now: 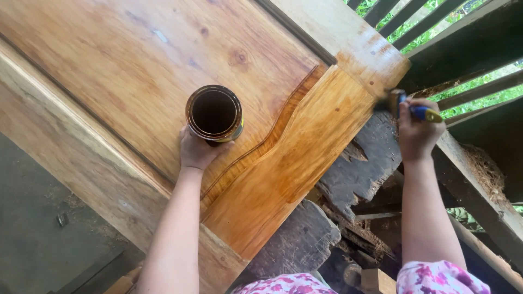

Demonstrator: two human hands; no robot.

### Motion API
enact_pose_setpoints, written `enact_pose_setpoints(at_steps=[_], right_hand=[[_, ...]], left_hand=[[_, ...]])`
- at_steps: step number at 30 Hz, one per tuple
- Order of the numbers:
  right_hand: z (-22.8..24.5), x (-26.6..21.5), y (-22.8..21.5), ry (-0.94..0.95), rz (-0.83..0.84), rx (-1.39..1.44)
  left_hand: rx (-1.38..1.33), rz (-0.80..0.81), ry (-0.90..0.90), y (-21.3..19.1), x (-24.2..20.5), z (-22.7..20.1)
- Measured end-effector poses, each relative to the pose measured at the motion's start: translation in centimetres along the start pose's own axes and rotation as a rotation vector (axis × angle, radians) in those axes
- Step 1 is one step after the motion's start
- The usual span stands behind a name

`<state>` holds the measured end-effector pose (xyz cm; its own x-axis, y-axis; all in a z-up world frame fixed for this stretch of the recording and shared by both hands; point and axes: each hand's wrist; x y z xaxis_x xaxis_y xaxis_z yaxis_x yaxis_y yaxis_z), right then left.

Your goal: Apply wood stain to a wooden door using a paintbrush and a can of stain.

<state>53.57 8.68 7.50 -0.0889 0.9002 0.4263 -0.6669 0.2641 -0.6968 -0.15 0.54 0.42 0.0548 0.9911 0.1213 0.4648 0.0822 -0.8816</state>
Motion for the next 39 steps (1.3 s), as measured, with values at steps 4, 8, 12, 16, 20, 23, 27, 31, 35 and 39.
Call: enact_pose_setpoints(at_steps=[4, 8, 12, 16, 20, 23, 27, 31, 35, 39], right_hand=[[3.5, -0.8, 2.5, -0.183, -0.022, -0.265], [10.1, -7.7, 6.3, -0.204, 0.291, -0.042], [19.7, -14.1, 4.9, -0.385, 0.457, -0.223], [27.4, -18.6, 3.8, -0.433, 0.622, -0.063], [30.0, -20.9, 4.9, -0.268, 0.571, 0.337], [27.5, -20.5, 5.1, -0.080, 0.509, 0.487], [18.9, -19.8, 5.8, 0.183, 0.336, 0.542], [17.2, -16.2, 3.5, 0.143, 0.134, 0.305], [20.5, -14.6, 2.0, -0.178, 0.041, -0.081], [23.1, -19.4, 6.8, -0.363, 0.262, -0.207]], left_hand=[[0.001, 0.013, -0.045, -0.1, 0.0, -0.4], [-0.121, -0.070, -0.018, -0.1, -0.1, 0.1], [-0.158, -0.096, -0.010, 0.4, -0.3, 0.5], [-0.263, -0.043, -0.116, -0.8, -0.4, -0.7], [-0.654, -0.179, 0.092, -1.3, 0.8, -2.2], [-0.989, -0.198, 0.150, 0.7, 1.0, -2.7], [-0.839, -0.233, 0.137, 0.2, 0.8, -2.6], [-0.757, -0.223, 0.100, -1.1, -1.4, -2.7], [-0.867, -0.224, 0.101, -2.2, -5.4, -2.0], [-0.840, -0.227, 0.029, -4.6, -10.5, -1.9]])
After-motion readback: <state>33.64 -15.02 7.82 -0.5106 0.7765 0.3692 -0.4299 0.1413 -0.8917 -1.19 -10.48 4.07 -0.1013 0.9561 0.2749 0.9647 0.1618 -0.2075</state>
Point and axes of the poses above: each hand's wrist, its own x-axis towards the middle knuckle, its own y-axis out of the palm, z = x × y, and after that the axes turned 10 degrees about z, right-handed
